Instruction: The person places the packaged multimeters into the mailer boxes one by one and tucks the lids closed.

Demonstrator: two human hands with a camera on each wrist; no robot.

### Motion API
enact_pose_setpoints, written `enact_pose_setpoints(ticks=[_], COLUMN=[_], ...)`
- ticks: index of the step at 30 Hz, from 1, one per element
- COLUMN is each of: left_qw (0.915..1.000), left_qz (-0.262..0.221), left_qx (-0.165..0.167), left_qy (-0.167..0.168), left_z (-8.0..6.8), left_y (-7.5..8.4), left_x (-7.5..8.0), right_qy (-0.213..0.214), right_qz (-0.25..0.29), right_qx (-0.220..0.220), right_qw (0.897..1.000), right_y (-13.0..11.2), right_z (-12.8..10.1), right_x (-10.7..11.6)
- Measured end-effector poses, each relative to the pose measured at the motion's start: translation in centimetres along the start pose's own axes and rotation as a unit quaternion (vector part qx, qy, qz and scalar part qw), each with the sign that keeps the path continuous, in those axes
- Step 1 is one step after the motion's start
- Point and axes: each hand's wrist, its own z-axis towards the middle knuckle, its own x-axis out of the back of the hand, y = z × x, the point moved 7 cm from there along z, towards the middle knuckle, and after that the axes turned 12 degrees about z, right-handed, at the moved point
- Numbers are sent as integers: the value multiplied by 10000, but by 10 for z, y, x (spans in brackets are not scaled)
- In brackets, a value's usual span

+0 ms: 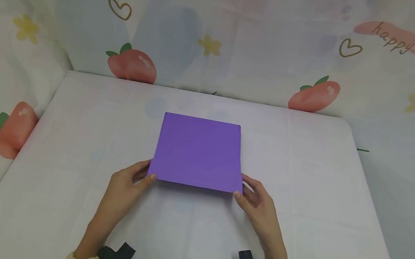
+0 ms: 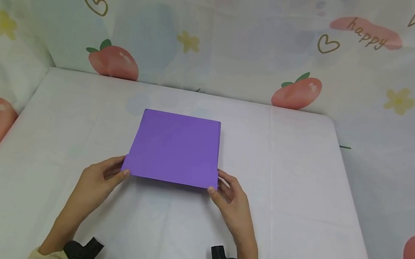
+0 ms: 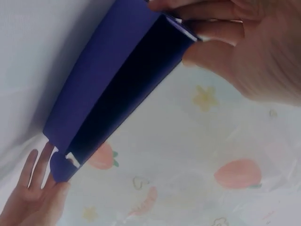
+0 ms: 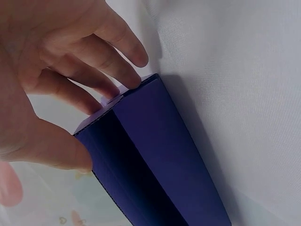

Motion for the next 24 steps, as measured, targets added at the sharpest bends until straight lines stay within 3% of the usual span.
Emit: enact_pose_setpoints(ticks=[4, 11, 24], left_qw=[9995, 9957, 9929], left_qz=[295, 693, 774], left_qx=[-44, -571, -905], left_qy=[-67, -244, 74], left_z=[-3, -5, -3], left_y=[5, 6, 1], left_x=[1, 1, 1], right_qy=[-8, -27, 28], right_qz=[37, 9, -35], right_qx=[15, 4, 34], right_qw=[10000, 10000, 10000], right_y=[0, 2, 1], right_z=[1, 2, 1], right_x=[-1, 0, 0])
